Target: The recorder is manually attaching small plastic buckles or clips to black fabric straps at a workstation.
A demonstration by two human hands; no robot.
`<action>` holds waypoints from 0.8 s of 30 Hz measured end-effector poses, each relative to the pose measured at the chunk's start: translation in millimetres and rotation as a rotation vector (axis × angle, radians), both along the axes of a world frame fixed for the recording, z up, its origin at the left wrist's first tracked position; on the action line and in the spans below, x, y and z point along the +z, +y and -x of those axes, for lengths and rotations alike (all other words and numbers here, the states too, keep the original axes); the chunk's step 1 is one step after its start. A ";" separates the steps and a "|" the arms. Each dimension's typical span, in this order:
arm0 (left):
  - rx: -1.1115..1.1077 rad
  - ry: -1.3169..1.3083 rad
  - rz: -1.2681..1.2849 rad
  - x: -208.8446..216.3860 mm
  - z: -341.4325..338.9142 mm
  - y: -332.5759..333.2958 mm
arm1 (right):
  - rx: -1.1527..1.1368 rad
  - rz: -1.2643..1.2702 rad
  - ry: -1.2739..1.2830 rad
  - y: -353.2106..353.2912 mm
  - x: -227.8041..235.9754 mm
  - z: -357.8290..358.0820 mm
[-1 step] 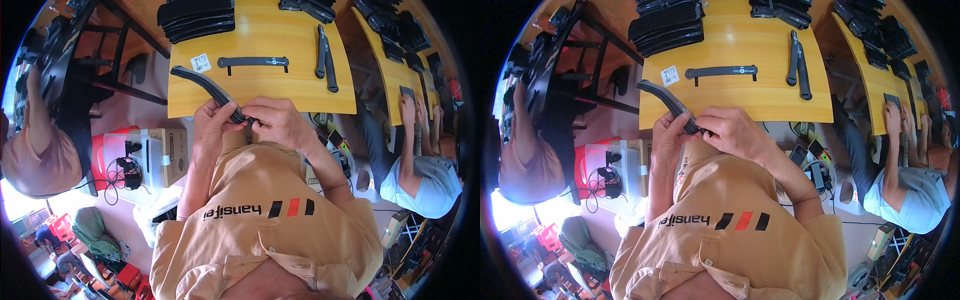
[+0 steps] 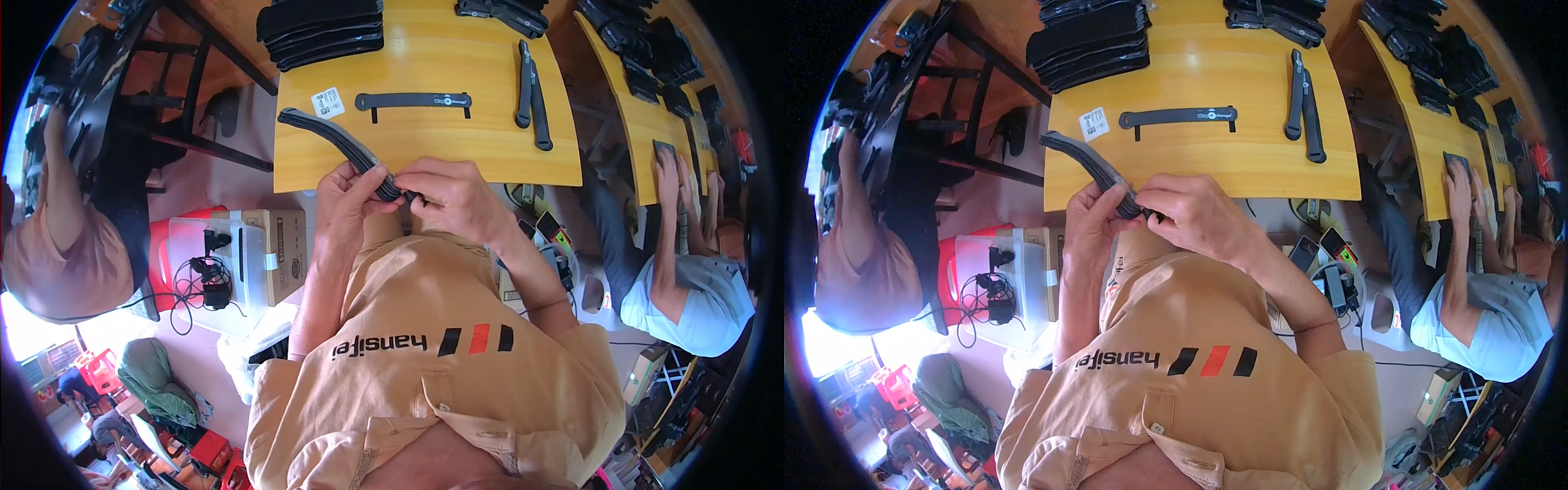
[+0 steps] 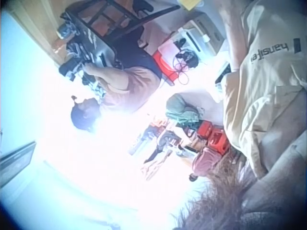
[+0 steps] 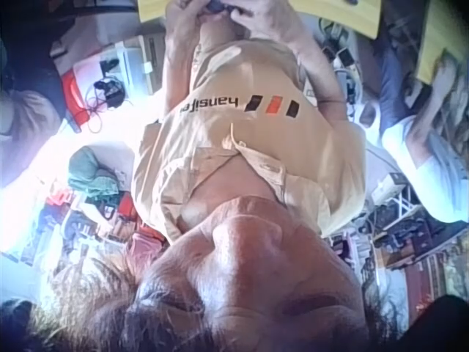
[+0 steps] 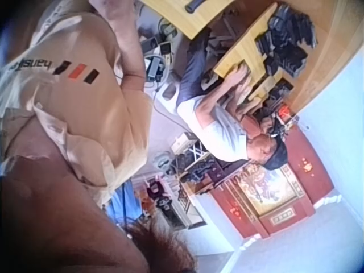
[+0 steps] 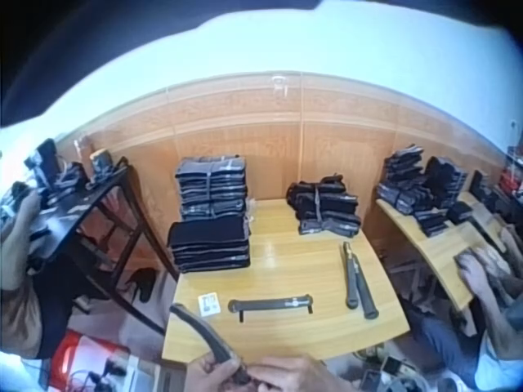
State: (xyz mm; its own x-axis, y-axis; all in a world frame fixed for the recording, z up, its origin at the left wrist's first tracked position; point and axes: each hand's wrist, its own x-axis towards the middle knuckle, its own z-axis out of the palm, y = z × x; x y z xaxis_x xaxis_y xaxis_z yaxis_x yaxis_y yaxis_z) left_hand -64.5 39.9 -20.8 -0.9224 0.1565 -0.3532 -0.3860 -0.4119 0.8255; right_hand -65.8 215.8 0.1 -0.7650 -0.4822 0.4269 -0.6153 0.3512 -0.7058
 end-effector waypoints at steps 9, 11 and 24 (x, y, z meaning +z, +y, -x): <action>0.014 -0.020 -0.064 -6.9 -4.1 -3.6 | -0.072 0.011 0.004 -10.2 -3.5 -5.3; 0.025 -0.031 -0.072 -6.7 -5.6 -4.8 | -0.088 -0.011 0.047 -12.6 -5.8 -7.2; -0.196 0.006 0.282 7.6 -16.9 -26.9 | -0.088 0.020 0.014 -33.0 -14.5 -8.1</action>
